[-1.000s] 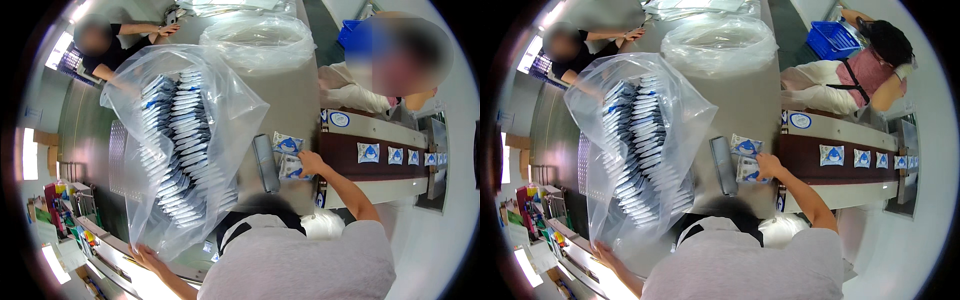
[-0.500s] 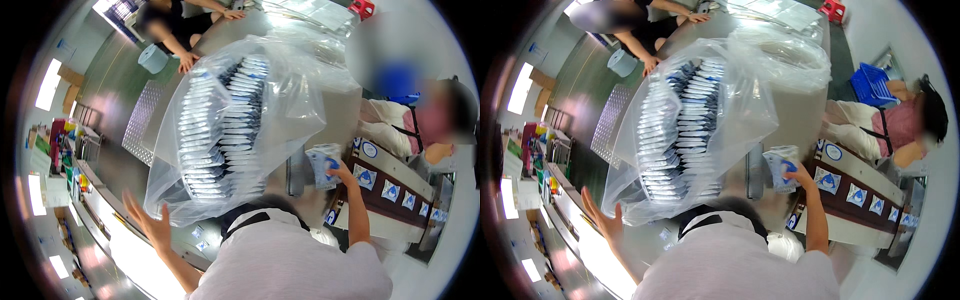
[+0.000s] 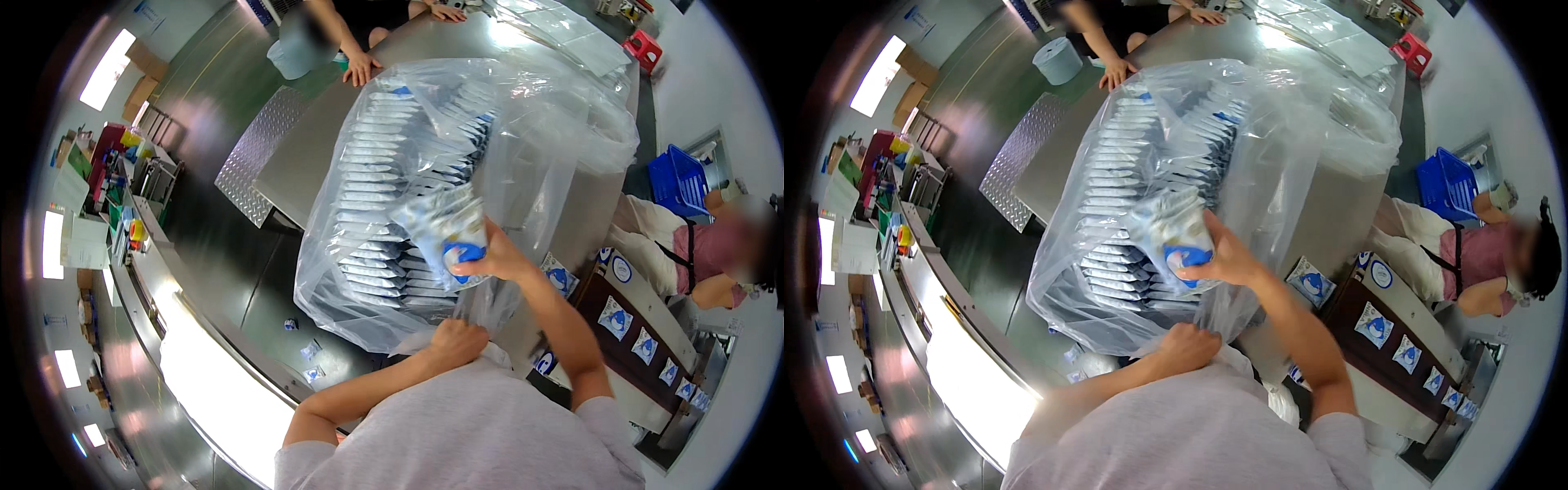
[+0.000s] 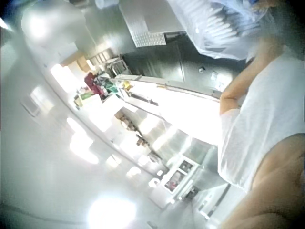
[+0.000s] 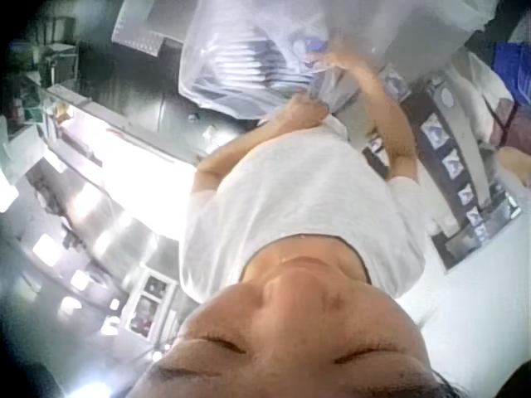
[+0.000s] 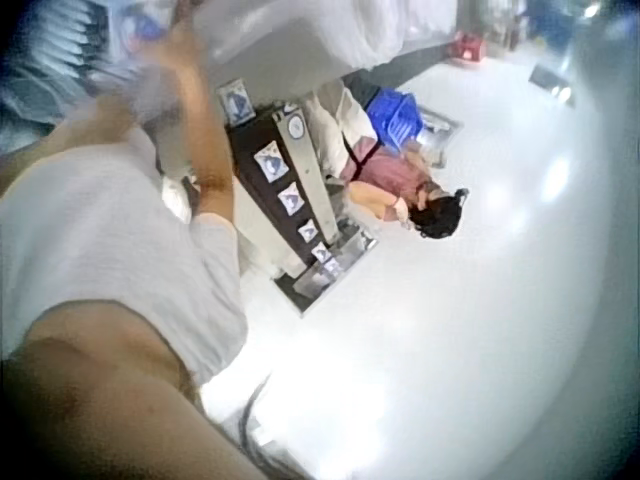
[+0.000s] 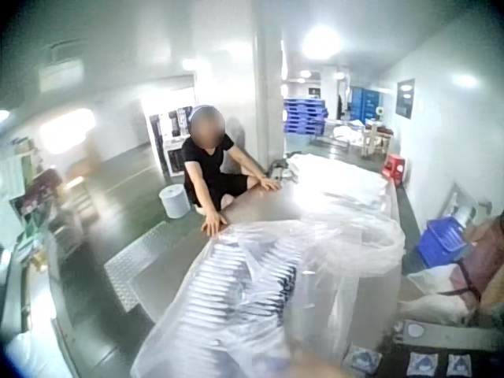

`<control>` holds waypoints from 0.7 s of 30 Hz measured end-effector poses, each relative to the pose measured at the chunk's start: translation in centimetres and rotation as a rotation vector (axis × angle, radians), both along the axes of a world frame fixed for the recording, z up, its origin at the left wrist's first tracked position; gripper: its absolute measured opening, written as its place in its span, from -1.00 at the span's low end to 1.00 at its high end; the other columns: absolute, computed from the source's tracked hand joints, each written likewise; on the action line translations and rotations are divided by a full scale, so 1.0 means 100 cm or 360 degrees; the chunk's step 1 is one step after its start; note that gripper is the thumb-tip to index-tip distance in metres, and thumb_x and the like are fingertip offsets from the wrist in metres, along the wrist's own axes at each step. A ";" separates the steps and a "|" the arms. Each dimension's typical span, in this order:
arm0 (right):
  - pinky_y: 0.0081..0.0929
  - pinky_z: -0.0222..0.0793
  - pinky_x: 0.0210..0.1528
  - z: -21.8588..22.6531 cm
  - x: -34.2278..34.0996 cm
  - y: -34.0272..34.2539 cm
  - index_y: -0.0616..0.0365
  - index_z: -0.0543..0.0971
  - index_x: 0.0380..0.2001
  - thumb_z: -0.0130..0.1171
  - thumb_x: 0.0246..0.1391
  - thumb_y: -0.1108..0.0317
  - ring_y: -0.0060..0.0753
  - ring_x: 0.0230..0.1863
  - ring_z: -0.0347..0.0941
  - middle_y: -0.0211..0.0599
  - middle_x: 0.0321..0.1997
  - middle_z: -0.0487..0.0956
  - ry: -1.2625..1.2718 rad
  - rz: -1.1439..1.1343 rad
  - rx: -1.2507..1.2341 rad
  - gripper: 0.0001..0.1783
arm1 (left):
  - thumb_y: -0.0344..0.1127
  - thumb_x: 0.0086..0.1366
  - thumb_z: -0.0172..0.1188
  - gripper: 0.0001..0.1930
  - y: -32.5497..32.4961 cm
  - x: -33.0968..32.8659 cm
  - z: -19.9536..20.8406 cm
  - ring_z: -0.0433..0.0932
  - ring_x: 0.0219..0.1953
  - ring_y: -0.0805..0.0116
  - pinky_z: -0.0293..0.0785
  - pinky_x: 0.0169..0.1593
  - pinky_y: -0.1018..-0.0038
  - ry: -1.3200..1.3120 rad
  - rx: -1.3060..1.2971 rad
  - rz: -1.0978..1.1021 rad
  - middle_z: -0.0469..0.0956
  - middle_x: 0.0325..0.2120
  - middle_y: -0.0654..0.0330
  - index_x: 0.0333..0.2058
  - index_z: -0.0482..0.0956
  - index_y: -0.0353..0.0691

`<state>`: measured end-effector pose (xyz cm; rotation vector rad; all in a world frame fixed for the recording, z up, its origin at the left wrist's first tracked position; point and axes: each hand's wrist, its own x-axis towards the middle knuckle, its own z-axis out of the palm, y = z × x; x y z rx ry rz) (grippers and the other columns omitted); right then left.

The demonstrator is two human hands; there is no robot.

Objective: The person picks up several packaged pouches from a conveyor belt, stacks them, and places the stack into a large clear plastic bag. They then pick up a large clear plastic sheet, place it on the table, and fold it over a stack of items.

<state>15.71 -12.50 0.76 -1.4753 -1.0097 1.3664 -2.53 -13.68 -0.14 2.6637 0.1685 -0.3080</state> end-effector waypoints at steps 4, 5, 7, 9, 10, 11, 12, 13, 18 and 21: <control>-0.20 0.12 0.10 -0.015 -0.024 0.008 0.25 0.30 -0.04 0.45 -0.45 0.04 -0.11 0.05 0.30 -0.05 0.00 0.37 -0.1490 0.0541 0.0015 -0.11 | -0.37 -0.07 0.14 -0.94 -0.005 -0.008 0.014 0.56 -0.64 0.31 0.46 -0.55 0.45 -0.0274 -0.0015 0.0094 0.55 -0.67 0.17 -0.65 0.47 -0.16; -0.17 0.12 0.09 -0.020 -0.036 0.004 0.24 0.30 -0.06 0.45 -0.49 0.05 -0.06 0.03 0.30 -0.02 -0.02 0.36 -0.1923 0.0757 0.0011 -0.11 | -0.37 -0.07 0.14 -0.94 -0.008 -0.010 0.014 0.56 -0.64 0.31 0.46 -0.55 0.45 -0.0273 -0.0022 0.0113 0.55 -0.67 0.17 -0.65 0.47 -0.16; -0.21 0.13 0.07 -0.045 -0.069 0.000 0.24 0.28 -0.04 0.45 -0.50 0.04 -0.05 0.04 0.28 0.00 -0.02 0.36 -0.2138 0.0769 0.0118 -0.09 | -0.37 -0.09 0.12 -0.95 -0.014 -0.009 0.015 0.55 -0.66 0.33 0.45 -0.56 0.44 -0.0403 0.0002 0.0076 0.51 -0.72 0.20 -0.62 0.47 -0.18; -0.20 0.12 0.06 -0.084 -0.092 -0.004 0.20 0.25 0.02 0.44 -0.49 0.02 -0.05 0.04 0.27 -0.01 -0.01 0.35 -0.2603 0.0683 0.0460 -0.04 | -0.37 -0.09 0.12 -0.94 -0.018 -0.007 0.013 0.55 -0.66 0.32 0.44 -0.57 0.43 -0.0397 -0.0010 0.0032 0.51 -0.72 0.21 -0.62 0.46 -0.19; -0.20 0.12 0.06 -0.076 -0.092 -0.002 0.20 0.25 0.02 0.44 -0.49 0.02 -0.05 0.04 0.27 -0.01 -0.01 0.35 -0.2597 0.0689 0.0465 -0.04 | -0.36 -0.09 0.12 -0.94 -0.017 -0.008 0.013 0.55 -0.66 0.32 0.44 -0.57 0.42 -0.0389 0.0001 0.0016 0.50 -0.71 0.22 -0.61 0.46 -0.19; -0.18 0.13 0.08 -0.064 -0.089 0.002 0.20 0.22 0.07 0.43 -0.46 0.00 -0.01 0.06 0.26 0.03 0.03 0.33 -0.2295 0.0804 0.0433 0.00 | -0.36 -0.09 0.12 -0.94 -0.016 -0.010 0.011 0.55 -0.66 0.32 0.44 -0.57 0.42 -0.0382 0.0001 0.0025 0.50 -0.71 0.22 -0.61 0.46 -0.19; -0.16 0.15 0.09 -0.058 -0.085 0.006 0.19 0.19 0.12 0.43 -0.42 -0.03 0.04 0.07 0.25 0.07 0.07 0.30 -0.1992 0.0909 0.0399 0.03 | -0.35 -0.10 0.12 -0.93 -0.015 -0.012 0.011 0.54 -0.67 0.32 0.43 -0.58 0.43 -0.0491 -0.0013 0.0081 0.50 -0.71 0.23 -0.62 0.45 -0.18; -0.16 0.15 0.09 -0.060 -0.073 0.007 0.19 0.19 0.12 0.43 -0.42 -0.03 0.04 0.07 0.25 0.07 0.07 0.30 -0.1979 0.0900 0.0381 0.03 | -0.34 -0.11 0.13 -0.92 -0.015 -0.013 0.011 0.53 -0.68 0.32 0.42 -0.59 0.44 -0.0596 -0.0042 0.0116 0.49 -0.70 0.23 -0.63 0.43 -0.18; -0.13 0.14 0.19 -0.073 -0.049 -0.010 0.17 0.06 0.24 0.18 -0.07 -0.13 0.17 0.17 0.19 0.17 0.18 0.21 -0.1286 0.0630 0.0083 -0.05 | -0.34 -0.10 0.12 -0.92 -0.015 -0.012 0.016 0.52 -0.68 0.34 0.42 -0.60 0.45 -0.0614 -0.0079 0.0069 0.49 -0.68 0.24 -0.63 0.41 -0.15; -0.13 0.19 0.15 -0.068 -0.054 -0.008 0.19 0.13 0.23 0.13 -0.03 -0.15 0.21 0.15 0.22 0.19 0.18 0.22 -0.1350 0.0638 -0.0001 -0.11 | -0.33 -0.10 0.13 -0.91 -0.013 -0.011 0.020 0.52 -0.66 0.35 0.42 -0.58 0.47 -0.0554 -0.0046 -0.0041 0.50 -0.65 0.25 -0.60 0.42 -0.15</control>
